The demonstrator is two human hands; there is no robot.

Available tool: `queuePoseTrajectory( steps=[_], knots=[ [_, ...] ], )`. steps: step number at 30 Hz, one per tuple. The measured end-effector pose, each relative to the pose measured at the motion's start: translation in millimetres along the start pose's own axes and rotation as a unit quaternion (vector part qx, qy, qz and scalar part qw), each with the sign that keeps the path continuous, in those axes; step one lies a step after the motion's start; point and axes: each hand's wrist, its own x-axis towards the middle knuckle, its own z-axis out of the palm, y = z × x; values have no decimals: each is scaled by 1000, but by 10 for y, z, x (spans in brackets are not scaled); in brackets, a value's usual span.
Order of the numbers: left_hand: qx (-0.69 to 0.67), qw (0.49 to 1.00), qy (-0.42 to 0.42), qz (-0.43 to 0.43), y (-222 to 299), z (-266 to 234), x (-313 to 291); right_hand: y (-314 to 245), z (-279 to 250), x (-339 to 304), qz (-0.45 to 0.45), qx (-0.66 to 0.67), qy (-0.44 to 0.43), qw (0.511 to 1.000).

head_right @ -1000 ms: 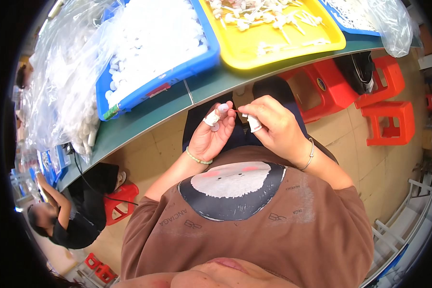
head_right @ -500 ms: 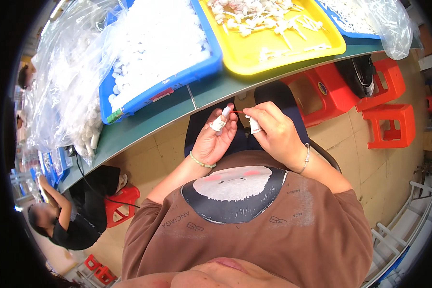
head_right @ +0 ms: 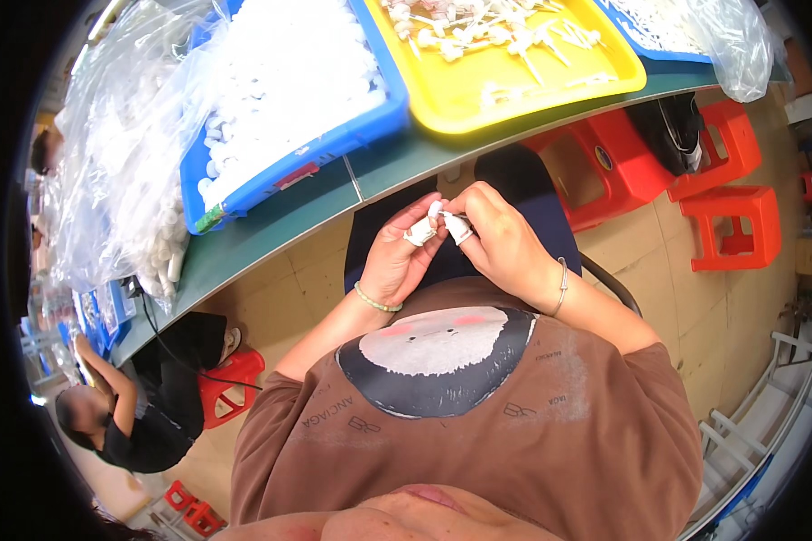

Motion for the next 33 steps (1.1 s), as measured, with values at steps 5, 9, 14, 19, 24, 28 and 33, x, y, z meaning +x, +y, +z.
queuePoseTrajectory(
  steps=[5, 9, 14, 19, 24, 28, 33],
  knots=[
    [18, 1000, 2, -13, 16, -52, -3, 36, -29, -5, 80, 88, -31, 992],
    [41, 999, 7, 1, -62, -145, 11, 103, -9, -22, 178, 230, -64, 955],
    [81, 995, -18, 48, -81, -157, -7, 80, -45, 27, 158, 200, -100, 962],
    [98, 995, 8, 7, -93, -142, -6, 90, 0, -25, -32, -49, -85, 995],
    [73, 997, 9, -4, -110, -83, 9, 93, 19, -51, -32, -6, -70, 997],
    [94, 995, 10, -9, -96, -57, -7, 100, 37, -53, 3, 8, -71, 997],
    [73, 997, -2, 24, -1, 39, -30, -214, -743, 325, -123, -125, 43, 984]
  ],
)
